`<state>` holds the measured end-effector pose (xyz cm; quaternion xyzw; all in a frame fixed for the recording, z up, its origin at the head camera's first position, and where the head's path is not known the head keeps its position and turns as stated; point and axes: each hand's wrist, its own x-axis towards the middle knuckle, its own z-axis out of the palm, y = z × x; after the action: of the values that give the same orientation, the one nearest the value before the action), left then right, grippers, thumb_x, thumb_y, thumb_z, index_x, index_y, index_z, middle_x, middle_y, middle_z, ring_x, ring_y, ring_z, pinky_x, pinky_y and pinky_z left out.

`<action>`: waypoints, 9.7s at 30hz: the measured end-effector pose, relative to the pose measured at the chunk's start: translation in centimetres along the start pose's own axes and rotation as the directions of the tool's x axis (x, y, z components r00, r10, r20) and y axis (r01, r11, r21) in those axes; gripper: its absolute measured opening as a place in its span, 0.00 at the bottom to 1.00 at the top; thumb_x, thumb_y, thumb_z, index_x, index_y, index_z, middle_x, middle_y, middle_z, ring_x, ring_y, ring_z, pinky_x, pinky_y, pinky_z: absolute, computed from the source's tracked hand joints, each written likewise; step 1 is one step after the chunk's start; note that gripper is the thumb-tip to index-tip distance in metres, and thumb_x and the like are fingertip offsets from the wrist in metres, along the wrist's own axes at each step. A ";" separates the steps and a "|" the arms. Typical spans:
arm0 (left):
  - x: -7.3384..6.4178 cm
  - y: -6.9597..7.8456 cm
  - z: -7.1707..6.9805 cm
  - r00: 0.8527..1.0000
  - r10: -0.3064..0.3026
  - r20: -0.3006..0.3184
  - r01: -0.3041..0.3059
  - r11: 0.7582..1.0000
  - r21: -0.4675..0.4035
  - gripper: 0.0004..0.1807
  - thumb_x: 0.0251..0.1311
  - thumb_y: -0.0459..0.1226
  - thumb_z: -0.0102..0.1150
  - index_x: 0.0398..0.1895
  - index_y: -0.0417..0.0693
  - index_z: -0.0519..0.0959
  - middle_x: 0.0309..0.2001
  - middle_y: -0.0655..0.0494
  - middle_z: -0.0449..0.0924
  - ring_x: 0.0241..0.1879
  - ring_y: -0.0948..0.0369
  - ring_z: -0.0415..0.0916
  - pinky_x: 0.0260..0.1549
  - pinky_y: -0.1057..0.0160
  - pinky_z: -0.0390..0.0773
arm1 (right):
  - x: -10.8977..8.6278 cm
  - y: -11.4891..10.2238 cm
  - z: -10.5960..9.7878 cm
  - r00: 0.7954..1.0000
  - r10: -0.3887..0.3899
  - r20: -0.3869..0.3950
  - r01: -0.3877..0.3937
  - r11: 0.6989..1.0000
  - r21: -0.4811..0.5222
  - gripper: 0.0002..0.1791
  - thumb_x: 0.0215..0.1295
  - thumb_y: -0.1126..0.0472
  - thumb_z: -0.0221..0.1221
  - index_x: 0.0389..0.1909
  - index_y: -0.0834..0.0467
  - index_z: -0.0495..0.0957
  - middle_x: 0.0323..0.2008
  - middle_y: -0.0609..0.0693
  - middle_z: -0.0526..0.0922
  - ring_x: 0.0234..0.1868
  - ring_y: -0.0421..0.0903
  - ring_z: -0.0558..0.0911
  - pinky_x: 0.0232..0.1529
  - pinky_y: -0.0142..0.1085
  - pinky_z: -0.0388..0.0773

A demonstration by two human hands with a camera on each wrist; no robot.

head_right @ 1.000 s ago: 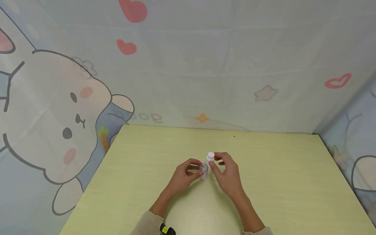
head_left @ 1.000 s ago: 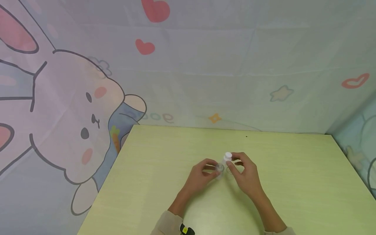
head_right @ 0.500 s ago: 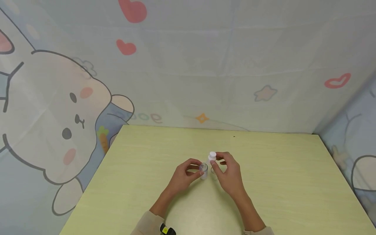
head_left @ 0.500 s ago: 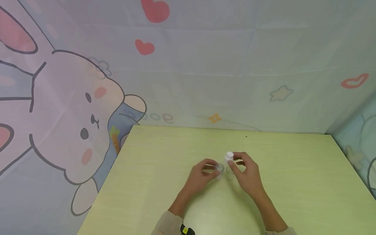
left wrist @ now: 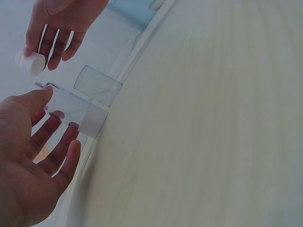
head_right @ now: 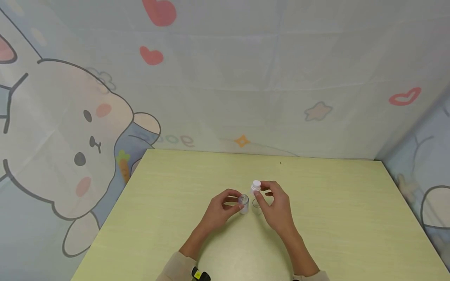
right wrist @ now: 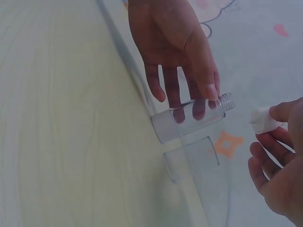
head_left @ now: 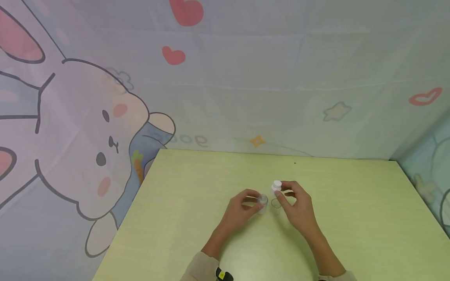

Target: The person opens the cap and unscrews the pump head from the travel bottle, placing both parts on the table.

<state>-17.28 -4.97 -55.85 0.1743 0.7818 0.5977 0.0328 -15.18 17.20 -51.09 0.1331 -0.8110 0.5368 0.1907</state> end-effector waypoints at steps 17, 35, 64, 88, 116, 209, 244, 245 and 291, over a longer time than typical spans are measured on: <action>0.0 -0.1 -0.1 1.000 -0.005 0.000 0.005 1.000 0.003 0.14 0.70 0.47 0.71 0.55 0.63 0.82 0.55 0.66 0.84 0.57 0.59 0.83 0.51 0.63 0.85 | 0.2 0.2 -0.5 1.000 0.017 -0.019 -0.017 1.000 0.009 0.13 0.72 0.65 0.68 0.55 0.59 0.83 0.48 0.49 0.87 0.50 0.44 0.82 0.52 0.37 0.82; 0.0 0.3 0.0 1.000 0.004 -0.004 -0.003 1.000 0.003 0.15 0.69 0.45 0.72 0.56 0.58 0.83 0.55 0.62 0.85 0.57 0.56 0.84 0.50 0.63 0.84 | 0.3 0.4 -1.0 0.999 0.048 -0.019 -0.048 0.999 -0.007 0.12 0.74 0.63 0.66 0.55 0.60 0.82 0.48 0.50 0.87 0.49 0.42 0.81 0.53 0.31 0.80; 0.1 -0.2 0.0 1.000 0.006 0.000 -0.006 1.000 0.005 0.15 0.70 0.46 0.70 0.56 0.60 0.83 0.56 0.62 0.85 0.57 0.56 0.83 0.52 0.61 0.84 | 0.5 1.1 -1.6 0.998 0.056 -0.036 -0.056 0.998 -0.017 0.12 0.73 0.64 0.67 0.53 0.62 0.82 0.44 0.51 0.86 0.47 0.36 0.80 0.52 0.26 0.79; 0.0 0.0 0.0 1.000 -0.007 0.003 0.007 1.000 0.010 0.15 0.70 0.47 0.71 0.56 0.63 0.82 0.56 0.66 0.84 0.58 0.57 0.83 0.51 0.62 0.84 | 0.5 1.2 -2.2 0.992 0.125 -0.006 -0.125 0.992 -0.024 0.14 0.75 0.60 0.66 0.54 0.63 0.82 0.47 0.53 0.87 0.48 0.36 0.81 0.52 0.22 0.77; 0.0 0.0 0.0 1.000 -0.004 -0.003 0.004 1.000 -0.004 0.14 0.70 0.45 0.71 0.56 0.60 0.82 0.56 0.64 0.84 0.57 0.57 0.83 0.51 0.62 0.84 | 0.7 1.2 -2.9 0.980 0.196 -0.009 -0.197 0.978 -0.076 0.15 0.74 0.59 0.67 0.54 0.63 0.82 0.45 0.55 0.87 0.45 0.36 0.81 0.49 0.23 0.79; -0.1 0.1 -0.1 1.000 0.006 -0.006 -0.006 1.000 -0.014 0.16 0.70 0.46 0.71 0.58 0.60 0.82 0.56 0.62 0.84 0.57 0.57 0.83 0.51 0.62 0.84 | 0.8 1.9 -3.6 0.960 0.276 0.053 -0.266 0.952 -0.150 0.15 0.75 0.55 0.66 0.50 0.63 0.82 0.43 0.55 0.86 0.48 0.50 0.83 0.45 0.23 0.78; 0.1 -0.1 -0.2 1.000 0.009 0.029 -0.009 1.000 -0.009 0.16 0.71 0.46 0.70 0.59 0.62 0.82 0.57 0.65 0.83 0.57 0.59 0.83 0.52 0.62 0.84 | 0.6 2.7 -3.8 0.948 0.309 0.077 -0.290 0.937 -0.193 0.15 0.76 0.54 0.65 0.49 0.62 0.82 0.42 0.54 0.85 0.47 0.50 0.82 0.44 0.26 0.79; 0.1 -0.1 -0.2 1.000 0.009 0.029 -0.009 1.000 -0.009 0.16 0.71 0.46 0.70 0.60 0.62 0.82 0.57 0.65 0.83 0.57 0.59 0.83 0.52 0.62 0.84 | 0.5 2.7 -3.8 0.948 0.309 0.078 -0.290 0.937 -0.193 0.14 0.76 0.54 0.65 0.49 0.62 0.82 0.42 0.54 0.85 0.47 0.50 0.82 0.44 0.26 0.79; 0.0 0.2 -0.2 1.000 0.007 0.021 -0.007 1.000 -0.017 0.17 0.70 0.44 0.71 0.59 0.59 0.82 0.57 0.62 0.83 0.57 0.57 0.83 0.52 0.63 0.84 | 0.4 3.8 -3.8 0.903 0.395 0.170 -0.336 0.895 -0.294 0.15 0.75 0.52 0.65 0.46 0.61 0.82 0.38 0.51 0.85 0.41 0.47 0.82 0.41 0.38 0.78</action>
<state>-17.32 -5.08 -55.56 0.1830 0.7757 0.6026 0.0406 -16.52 22.13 -52.69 0.0117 -0.9005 0.4346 0.0083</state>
